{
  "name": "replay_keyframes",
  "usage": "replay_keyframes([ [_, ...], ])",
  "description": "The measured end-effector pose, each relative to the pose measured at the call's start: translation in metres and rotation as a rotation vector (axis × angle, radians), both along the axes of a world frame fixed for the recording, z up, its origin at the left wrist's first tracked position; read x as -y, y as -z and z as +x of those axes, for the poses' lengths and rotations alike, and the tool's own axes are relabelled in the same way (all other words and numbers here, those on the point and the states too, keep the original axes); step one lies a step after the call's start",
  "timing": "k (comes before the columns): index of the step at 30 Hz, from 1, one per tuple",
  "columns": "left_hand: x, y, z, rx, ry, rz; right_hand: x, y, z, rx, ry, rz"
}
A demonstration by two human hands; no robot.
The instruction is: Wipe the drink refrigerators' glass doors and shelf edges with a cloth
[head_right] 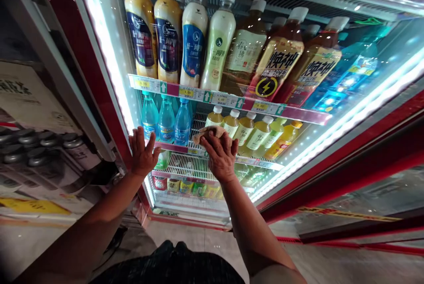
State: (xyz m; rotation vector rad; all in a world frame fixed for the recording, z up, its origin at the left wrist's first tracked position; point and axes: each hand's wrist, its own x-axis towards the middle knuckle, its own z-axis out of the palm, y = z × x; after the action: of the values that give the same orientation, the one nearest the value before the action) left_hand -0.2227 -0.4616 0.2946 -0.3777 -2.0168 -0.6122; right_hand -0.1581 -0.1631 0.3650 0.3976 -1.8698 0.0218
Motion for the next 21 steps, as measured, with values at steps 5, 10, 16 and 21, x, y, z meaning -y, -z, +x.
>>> replay_keyframes([
  [5,0.001,0.009,0.003,0.003,-0.007,-0.015,0.027,-0.024,-0.014,-0.054,0.030,-0.107],
  [10,0.008,0.016,0.006,-0.041,0.011,-0.076,0.050,-0.008,-0.012,0.020,0.038,0.082],
  [16,0.013,0.020,0.009,-0.033,0.022,-0.124,0.061,-0.028,-0.015,0.014,0.014,0.009],
  [21,0.015,0.015,0.012,-0.103,0.038,-0.164,0.085,-0.036,-0.024,0.002,-0.010,0.047],
])
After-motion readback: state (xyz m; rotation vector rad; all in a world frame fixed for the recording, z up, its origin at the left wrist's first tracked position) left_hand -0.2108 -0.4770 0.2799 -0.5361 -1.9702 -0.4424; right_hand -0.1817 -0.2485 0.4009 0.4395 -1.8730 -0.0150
